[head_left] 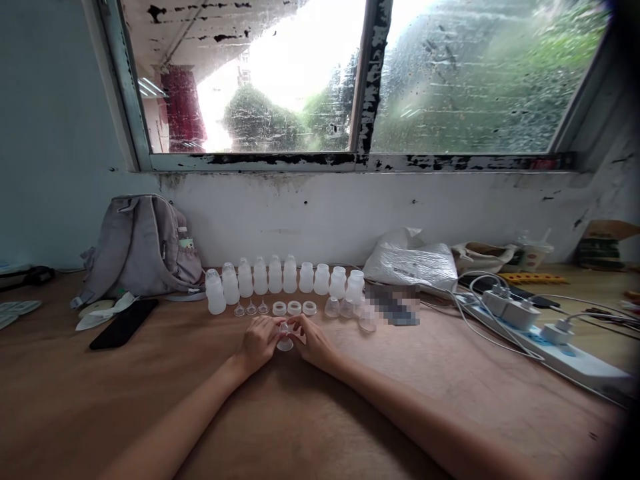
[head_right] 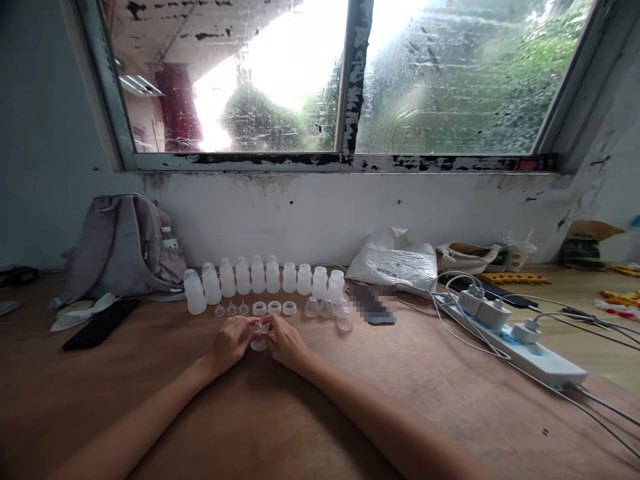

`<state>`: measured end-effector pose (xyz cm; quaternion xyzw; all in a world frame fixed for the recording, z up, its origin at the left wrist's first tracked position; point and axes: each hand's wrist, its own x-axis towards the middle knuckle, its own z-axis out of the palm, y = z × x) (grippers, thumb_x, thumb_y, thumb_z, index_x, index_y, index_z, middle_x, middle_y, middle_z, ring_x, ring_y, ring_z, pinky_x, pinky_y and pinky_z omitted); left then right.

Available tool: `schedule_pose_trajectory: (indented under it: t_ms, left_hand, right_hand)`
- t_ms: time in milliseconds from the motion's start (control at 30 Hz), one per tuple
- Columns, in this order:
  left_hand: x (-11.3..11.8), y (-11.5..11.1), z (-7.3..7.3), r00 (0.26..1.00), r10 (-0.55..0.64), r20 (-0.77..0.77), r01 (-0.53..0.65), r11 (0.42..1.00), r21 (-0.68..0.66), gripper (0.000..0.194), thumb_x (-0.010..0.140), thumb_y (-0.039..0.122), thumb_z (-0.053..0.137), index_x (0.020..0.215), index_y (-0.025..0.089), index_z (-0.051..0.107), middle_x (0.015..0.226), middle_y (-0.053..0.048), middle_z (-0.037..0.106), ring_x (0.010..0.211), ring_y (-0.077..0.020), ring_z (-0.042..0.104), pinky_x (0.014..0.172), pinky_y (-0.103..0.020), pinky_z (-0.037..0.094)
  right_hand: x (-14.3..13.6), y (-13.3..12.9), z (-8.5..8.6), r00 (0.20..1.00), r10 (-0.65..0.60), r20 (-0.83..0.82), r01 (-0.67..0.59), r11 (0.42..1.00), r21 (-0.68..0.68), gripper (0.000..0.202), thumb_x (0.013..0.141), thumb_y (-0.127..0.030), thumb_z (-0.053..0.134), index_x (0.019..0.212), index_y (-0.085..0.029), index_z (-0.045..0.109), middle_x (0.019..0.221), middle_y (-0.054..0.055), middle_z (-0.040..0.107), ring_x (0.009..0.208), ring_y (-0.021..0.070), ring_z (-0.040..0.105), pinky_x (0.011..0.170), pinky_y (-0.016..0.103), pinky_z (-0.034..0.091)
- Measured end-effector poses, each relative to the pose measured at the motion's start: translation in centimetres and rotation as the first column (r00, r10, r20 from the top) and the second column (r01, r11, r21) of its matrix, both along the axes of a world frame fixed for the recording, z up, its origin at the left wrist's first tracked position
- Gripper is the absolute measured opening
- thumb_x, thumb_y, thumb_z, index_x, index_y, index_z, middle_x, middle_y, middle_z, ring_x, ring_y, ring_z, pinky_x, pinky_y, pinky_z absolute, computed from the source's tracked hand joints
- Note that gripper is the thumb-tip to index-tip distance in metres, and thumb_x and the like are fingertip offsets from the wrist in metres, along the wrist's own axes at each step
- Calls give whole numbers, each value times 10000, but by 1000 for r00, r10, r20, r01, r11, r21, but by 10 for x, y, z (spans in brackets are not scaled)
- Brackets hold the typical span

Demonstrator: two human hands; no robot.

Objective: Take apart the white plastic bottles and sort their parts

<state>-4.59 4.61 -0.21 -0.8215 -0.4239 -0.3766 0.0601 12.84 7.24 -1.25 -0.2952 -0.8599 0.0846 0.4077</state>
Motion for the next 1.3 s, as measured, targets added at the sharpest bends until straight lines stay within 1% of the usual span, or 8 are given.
schedule_pose_trajectory:
  t_ms: [133,267,367,467,600,800,1000,1300]
  left_hand:
    - [-10,8,-2,990,143,2,-143,988,-62,207,831,258,407,1009,216,504,985,-41,597,923,-190,520,828,-342,364]
    - [-24,19,-10,944,320,-74,-329,917,-225,163,825,252,395,926,199,511,943,-42,606,913,-195,527,825,-362,347]
    - [-30,23,-13,912,376,-162,-408,866,-288,168,823,266,388,912,198,512,965,-49,595,957,-198,503,828,-356,336]
    - [-29,21,-13,891,402,-209,-449,848,-281,183,821,293,389,914,202,518,979,-54,582,982,-200,479,829,-341,330]
    - [-28,18,-11,883,421,-208,-461,860,-217,194,821,323,387,867,193,523,926,-59,589,942,-211,489,806,-348,339]
    - [-30,22,-14,899,399,-182,-424,895,-135,285,788,420,432,960,209,517,961,-64,593,932,-241,494,773,-374,356]
    - [-30,28,-15,899,404,-171,-423,901,-94,301,767,429,470,967,212,532,979,-61,600,945,-249,486,781,-377,354]
    - [-32,31,-16,893,418,-166,-438,893,-105,203,792,357,448,863,200,556,898,-46,609,895,-230,494,762,-362,361]
  right_hand:
    - [0,-4,8,1000,12,26,-12,1000,16,237,779,-238,473,1002,-188,406,917,79,510,811,174,508,688,294,441]
    - [-1,-9,15,987,37,154,-51,994,92,136,790,-224,463,920,-186,475,919,82,512,836,184,489,751,316,411]
    - [-1,-11,18,971,60,232,-93,987,132,96,786,-233,479,859,-179,510,875,72,524,815,175,486,751,307,398]
    - [1,-10,19,956,82,281,-127,981,148,108,790,-258,487,841,-172,527,830,64,531,784,163,489,730,289,392]
    - [8,0,16,952,25,306,-92,974,205,141,830,-224,422,815,-172,552,814,67,535,760,156,488,720,287,382]
    - [27,24,10,936,-237,261,165,949,270,219,832,-235,398,725,-172,579,802,82,548,745,173,496,693,298,367]
    - [39,34,11,894,-335,296,281,936,212,251,826,-298,409,668,-172,557,709,43,584,640,138,526,641,261,336]
    - [39,37,6,843,-435,316,384,899,210,204,823,-251,398,715,-170,550,733,44,589,640,136,534,637,248,333]
